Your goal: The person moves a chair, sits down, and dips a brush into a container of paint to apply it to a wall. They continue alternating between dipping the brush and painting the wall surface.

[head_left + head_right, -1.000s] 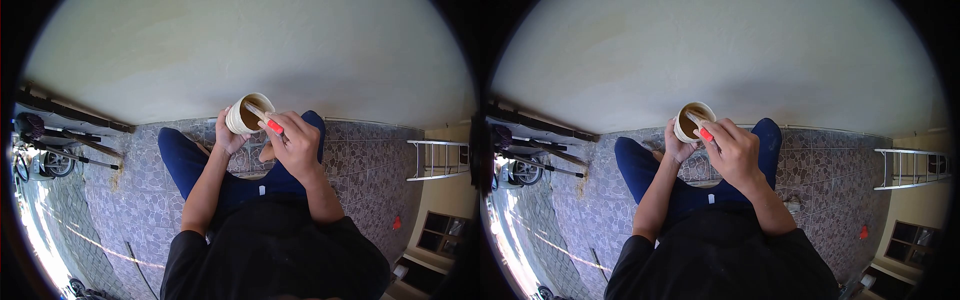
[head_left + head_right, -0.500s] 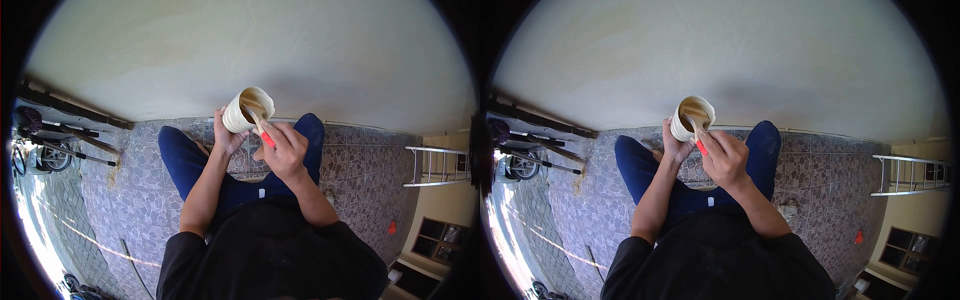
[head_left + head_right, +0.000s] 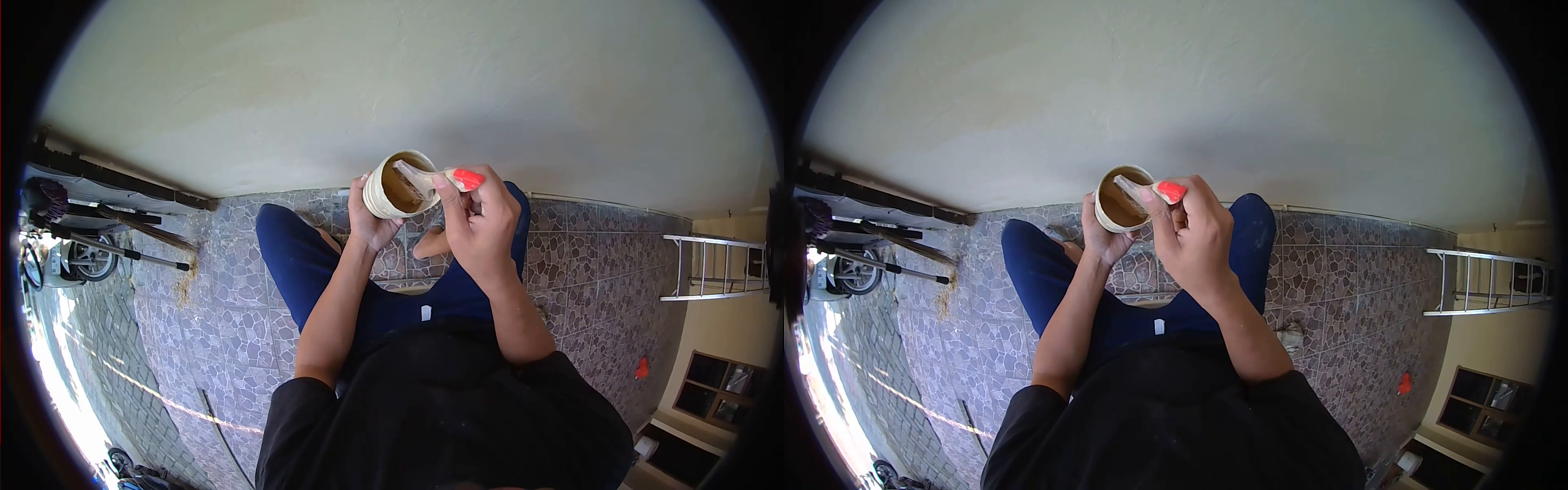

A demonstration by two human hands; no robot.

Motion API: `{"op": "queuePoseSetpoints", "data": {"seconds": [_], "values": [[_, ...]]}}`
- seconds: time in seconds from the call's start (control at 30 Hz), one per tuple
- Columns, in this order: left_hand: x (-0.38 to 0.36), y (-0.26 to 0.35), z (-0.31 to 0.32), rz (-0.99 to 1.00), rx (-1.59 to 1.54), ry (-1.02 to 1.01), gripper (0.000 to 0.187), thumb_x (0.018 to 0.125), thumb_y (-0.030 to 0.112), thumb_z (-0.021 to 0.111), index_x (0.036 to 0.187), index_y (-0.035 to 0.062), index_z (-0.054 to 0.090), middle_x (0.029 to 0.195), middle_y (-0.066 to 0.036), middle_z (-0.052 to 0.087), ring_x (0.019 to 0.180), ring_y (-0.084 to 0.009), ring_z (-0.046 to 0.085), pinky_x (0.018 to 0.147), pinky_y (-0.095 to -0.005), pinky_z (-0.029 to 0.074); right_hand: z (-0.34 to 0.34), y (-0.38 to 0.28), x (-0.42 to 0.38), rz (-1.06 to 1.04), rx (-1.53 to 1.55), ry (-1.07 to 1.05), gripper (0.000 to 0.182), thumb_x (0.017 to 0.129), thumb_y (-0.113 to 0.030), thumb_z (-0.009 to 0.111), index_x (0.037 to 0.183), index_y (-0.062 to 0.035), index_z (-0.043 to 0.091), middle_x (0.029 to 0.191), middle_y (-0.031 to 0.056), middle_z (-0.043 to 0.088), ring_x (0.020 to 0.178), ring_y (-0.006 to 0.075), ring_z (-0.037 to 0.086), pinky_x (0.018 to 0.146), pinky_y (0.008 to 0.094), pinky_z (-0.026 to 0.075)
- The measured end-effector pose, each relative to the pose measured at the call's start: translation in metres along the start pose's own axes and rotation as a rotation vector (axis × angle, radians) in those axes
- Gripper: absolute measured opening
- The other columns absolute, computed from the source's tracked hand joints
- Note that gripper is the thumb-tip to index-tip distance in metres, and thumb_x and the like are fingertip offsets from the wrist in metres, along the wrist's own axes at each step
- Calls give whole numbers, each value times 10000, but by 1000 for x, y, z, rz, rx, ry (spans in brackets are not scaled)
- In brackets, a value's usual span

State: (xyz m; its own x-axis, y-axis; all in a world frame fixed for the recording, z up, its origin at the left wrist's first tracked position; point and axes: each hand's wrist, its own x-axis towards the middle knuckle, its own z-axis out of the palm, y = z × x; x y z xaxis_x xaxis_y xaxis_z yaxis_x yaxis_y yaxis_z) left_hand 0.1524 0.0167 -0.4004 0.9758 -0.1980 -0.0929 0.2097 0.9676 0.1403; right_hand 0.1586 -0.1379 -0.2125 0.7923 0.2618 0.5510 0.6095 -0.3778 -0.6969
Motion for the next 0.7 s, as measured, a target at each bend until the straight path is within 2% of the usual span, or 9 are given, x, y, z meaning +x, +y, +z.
{"op": "queuePoseSetpoints", "data": {"seconds": [0.03, 0.07, 0.1, 0.13, 0.23, 0.27, 0.4, 0.47, 0.7], "values": [[0, -1, 3, -2, 0, 2, 581, 1020, 526, 434, 1318, 70, 636, 1161, -130, 738, 925, -281, 765, 637, -376, 656, -3, -2, 2, 121, 73, -7, 153, 980, -96, 753, 921, 4, 653, 713, 46, 596, 537, 80, 499, 489, 259, 384], [-1, -2, 6, -3, -12, 46, 590, 1023, 525, 428, 1327, 63, 632, 1190, -143, 728, 989, -299, 750, 730, -417, 653, -2, -6, 5, 159, 137, 11, 170, 1004, -103, 731, 899, -5, 640, 634, -4, 510, 540, 25, 382, 479, 244, 311], [-3, -2, 9, -2, -23, 92, 598, 1026, 523, 421, 1335, 56, 629, 1219, -156, 717, 1053, -316, 736, 824, -459, 651, -2, -8, 4, 167, 140, 11, 170, 1004, -103, 731, 899, -5, 640, 634, -4, 510, 540, 25, 382, 479, 244, 311], [-4, 1, 1, -23, -45, 7, 619, 1035, 544, 414, 1337, 49, 631, 1262, -174, 698, 1146, -342, 699, 952, -513, 606, -3, -10, 3, 259, 227, -12, 156, 1015, -105, 717, 920, 3, 654, 628, -15, 504, 543, 18, 388, 479, 242, 313], [-10, -7, 5, 73, -33, 151, 628, 1043, 574, 434, 1319, 49, 641, 1235, -167, 710, 1109, -340, 714, 917, -502, 619, -2, -16, -3, 418, 373, -48, 149, 1037, -113, 689, 968, 19, 684, 625, -33, 501, 547, 5, 390, 480, 236, 312], [-8, -4, -3, 20, -89, 143, 636, 1045, 593, 467, 1310, 43, 645, 1210, -163, 719, 1075, -332, 724, 906, -500, 621, -1, -16, -5, 475, 424, -64, 160, 1048, -120, 674, 995, 29, 699, 629, -39, 505, 549, 0, 387, 482, 233, 309], [-4, 0, -13, -17, -64, 126, 574, 1048, 556, 505, 1254, 36, 632, 1142, -162, 724, 1010, -311, 736, 863, -471, 633, 1, -4, -16, 475, 429, -88, 189, 1062, -131, 654, 1034, 45, 718, 645, -41, 529, 551, -1, 387, 483, 226, 304], [-6, -1, -9, -37, -86, 108, 535, 1048, 538, 511, 1220, 42, 613, 1106, -157, 718, 987, -305, 734, 849, -461, 633, -2, 5, -19, 392, 406, -170, 262, 1085, -186, 621, 1133, 53, 719, 700, -34, 543, 546, -12, 483, 452, 190, 480], [-3, -2, -17, -50, -73, 118, 446, 1047, 488, 525, 1151, 56, 563, 1045, -146, 702, 968, -288, 720, 830, -425, 618, -9, 12, -18, 444, 489, -192, 283, 1089, -215, 621, 1132, 41, 733, 644, -52, 481, 540, -18, 427, 470, 192, 466]]}}
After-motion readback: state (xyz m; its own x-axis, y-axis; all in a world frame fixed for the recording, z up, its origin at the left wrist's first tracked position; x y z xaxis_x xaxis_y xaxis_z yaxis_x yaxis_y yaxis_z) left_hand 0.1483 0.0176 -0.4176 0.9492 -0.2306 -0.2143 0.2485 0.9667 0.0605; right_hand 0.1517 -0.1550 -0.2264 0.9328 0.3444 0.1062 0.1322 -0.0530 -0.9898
